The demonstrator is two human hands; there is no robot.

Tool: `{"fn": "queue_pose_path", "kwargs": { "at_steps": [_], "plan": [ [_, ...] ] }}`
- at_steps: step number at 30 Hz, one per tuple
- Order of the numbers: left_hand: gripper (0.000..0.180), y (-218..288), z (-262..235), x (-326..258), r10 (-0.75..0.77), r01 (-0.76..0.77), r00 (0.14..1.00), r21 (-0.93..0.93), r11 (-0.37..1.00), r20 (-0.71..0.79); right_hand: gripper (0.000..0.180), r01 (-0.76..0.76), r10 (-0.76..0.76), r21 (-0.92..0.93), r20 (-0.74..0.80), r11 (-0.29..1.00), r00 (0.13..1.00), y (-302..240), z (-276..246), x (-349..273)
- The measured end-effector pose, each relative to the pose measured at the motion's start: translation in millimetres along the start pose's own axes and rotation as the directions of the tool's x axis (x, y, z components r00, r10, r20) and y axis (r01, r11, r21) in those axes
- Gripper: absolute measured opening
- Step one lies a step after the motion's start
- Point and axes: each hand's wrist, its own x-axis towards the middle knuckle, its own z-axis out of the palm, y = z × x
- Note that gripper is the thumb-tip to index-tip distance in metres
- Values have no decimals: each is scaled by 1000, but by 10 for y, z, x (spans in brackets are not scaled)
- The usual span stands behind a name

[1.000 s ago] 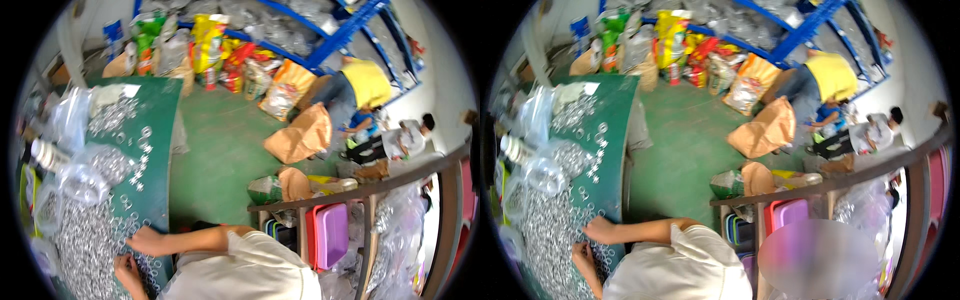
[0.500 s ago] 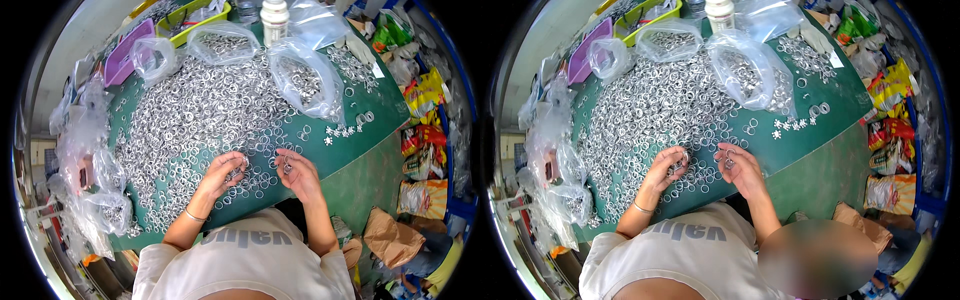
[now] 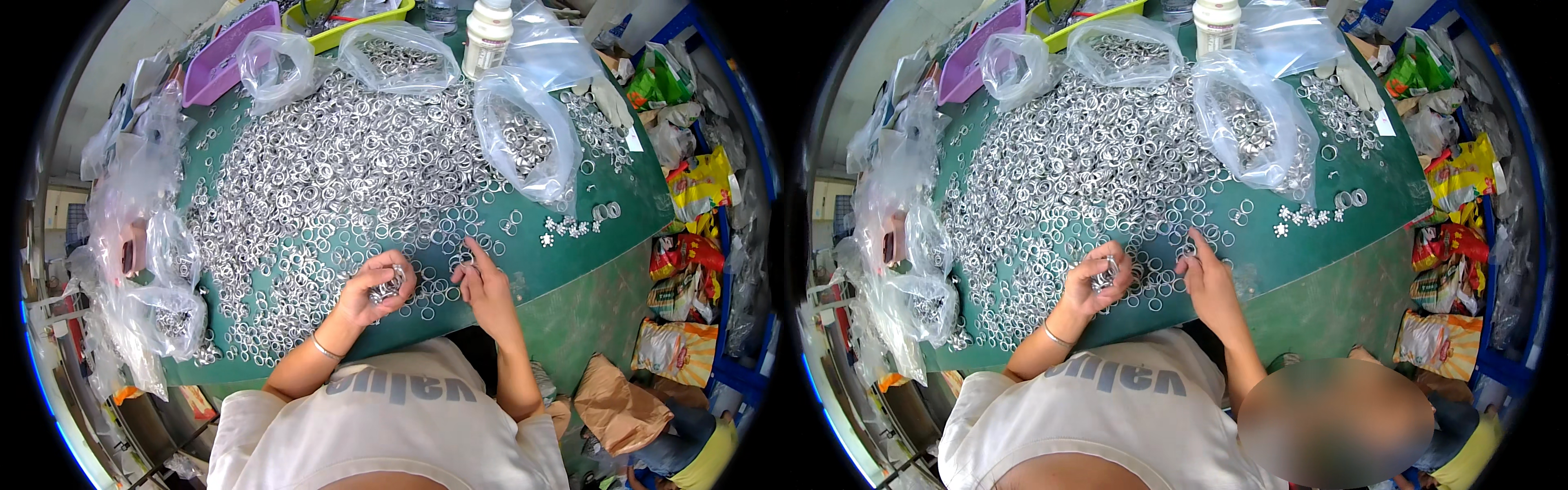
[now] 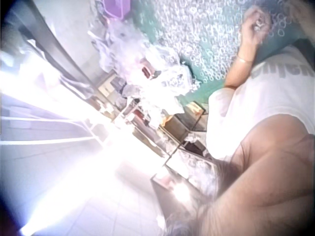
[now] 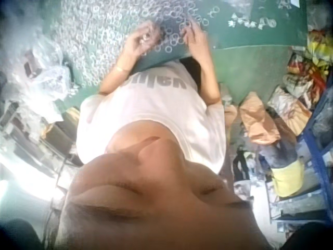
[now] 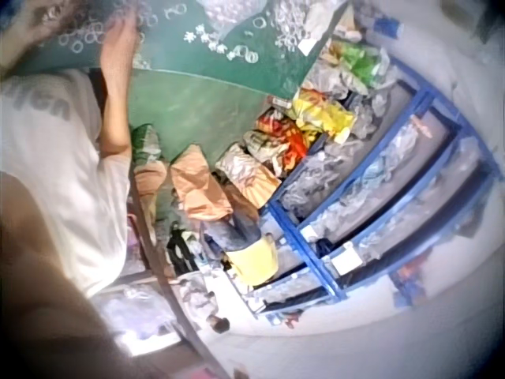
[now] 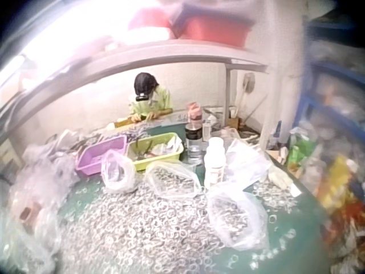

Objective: The person picks up small metal rings and star-shaped charms from a large pile on a workbench, sorting them into groups by hand.

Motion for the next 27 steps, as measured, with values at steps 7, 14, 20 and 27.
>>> {"fn": "queue_pose_path", "kwargs": {
  "at_steps": [7,14,20,27],
  "plan": [
    [37,16,-19,-58,109,-101,993,140,985,-50,14,318,-393,-295,-245,901,887,-65,40,65],
    [35,119,236,-262,196,45,971,913,406,-135,13,275,-371,-547,-72,791,926,-49,177,-8],
    [42,-7,143,-408,-36,161,960,443,882,-279,10,347,-402,-711,98,612,911,-53,299,56],
    [33,-153,88,-431,-229,188,955,-210,959,-187,6,463,-483,-613,148,640,863,52,228,154]
  ]
}}
